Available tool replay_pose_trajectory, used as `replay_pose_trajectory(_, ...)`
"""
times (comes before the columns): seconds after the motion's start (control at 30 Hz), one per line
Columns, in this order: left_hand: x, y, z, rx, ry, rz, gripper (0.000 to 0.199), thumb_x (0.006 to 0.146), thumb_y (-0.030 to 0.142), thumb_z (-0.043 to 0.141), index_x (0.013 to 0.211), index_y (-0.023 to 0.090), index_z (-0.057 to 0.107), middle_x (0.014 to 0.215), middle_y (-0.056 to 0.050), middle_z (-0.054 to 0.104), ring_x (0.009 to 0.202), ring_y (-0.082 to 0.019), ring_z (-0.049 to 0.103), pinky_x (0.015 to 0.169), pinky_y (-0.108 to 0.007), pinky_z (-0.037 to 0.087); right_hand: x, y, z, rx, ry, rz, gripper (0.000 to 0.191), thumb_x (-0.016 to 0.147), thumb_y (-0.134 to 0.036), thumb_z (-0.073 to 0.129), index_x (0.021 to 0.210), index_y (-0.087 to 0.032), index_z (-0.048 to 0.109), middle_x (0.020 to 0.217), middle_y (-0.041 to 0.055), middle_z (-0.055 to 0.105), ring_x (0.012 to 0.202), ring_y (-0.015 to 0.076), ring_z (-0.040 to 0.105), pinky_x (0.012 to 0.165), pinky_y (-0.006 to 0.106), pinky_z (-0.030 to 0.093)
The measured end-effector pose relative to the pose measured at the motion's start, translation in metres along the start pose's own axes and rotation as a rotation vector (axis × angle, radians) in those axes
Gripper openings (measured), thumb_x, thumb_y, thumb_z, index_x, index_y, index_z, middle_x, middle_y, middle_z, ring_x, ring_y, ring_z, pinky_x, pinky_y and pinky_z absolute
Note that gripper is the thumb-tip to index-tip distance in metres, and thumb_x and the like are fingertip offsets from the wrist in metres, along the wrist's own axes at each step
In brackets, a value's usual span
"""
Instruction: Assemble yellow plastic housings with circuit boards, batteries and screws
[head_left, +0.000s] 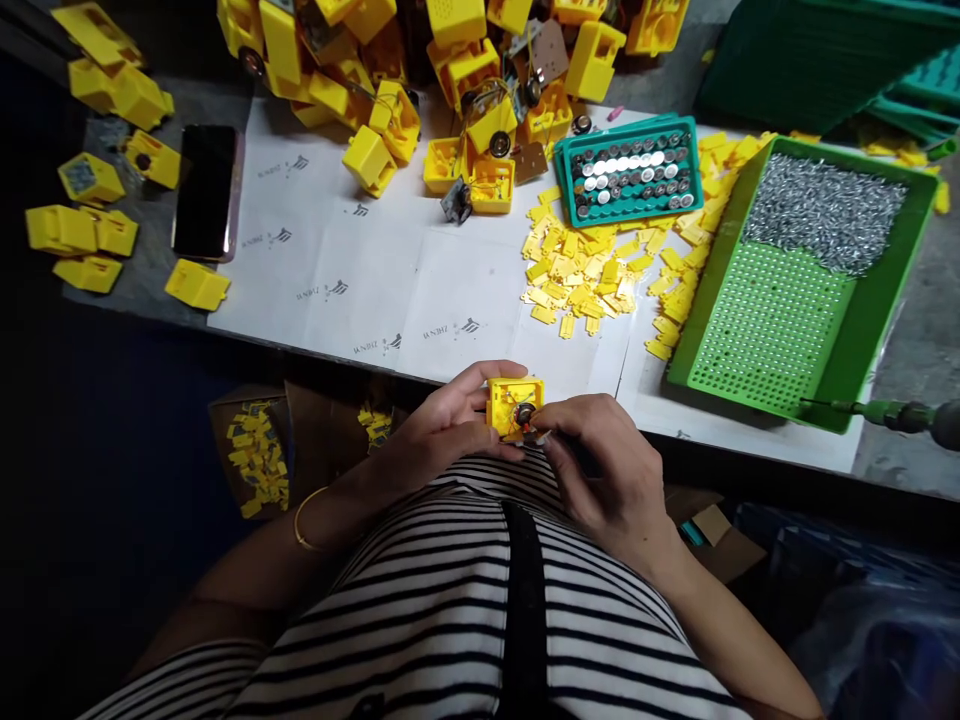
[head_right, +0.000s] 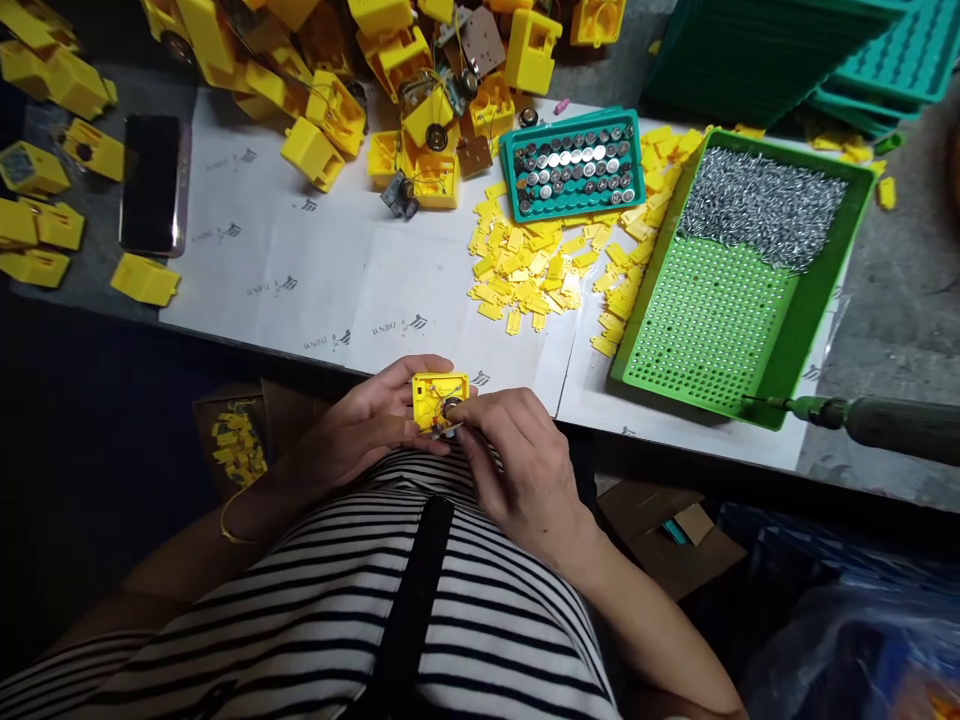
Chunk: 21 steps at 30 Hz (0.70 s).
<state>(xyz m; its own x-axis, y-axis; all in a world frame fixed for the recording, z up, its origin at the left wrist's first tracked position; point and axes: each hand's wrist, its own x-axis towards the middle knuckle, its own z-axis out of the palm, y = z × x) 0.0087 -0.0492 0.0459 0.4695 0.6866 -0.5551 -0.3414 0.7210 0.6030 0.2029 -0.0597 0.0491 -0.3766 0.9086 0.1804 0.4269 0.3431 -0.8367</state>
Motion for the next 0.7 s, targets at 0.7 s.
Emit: replay_pose_trajectory(0.7, -0.001, -0.002, 0.012, 0.296, 0.132, 0.102, 0.038, 0.079, 0.009, 0.054, 0.115, 0.02, 0.05, 0.089, 0.0, 0.064, 0.061, -0.008, 0.062, 0.055, -0.019, 0.054, -0.004, -0.006, 0.007, 0.027, 0.072, 0.096, 0.026, 0.089, -0.012, 0.06, 0.112, -0.023, 0.059, 0.098, 0.0032, 0.069, 0.077, 0.0129, 0.066, 0.069, 0.026, 0.057)
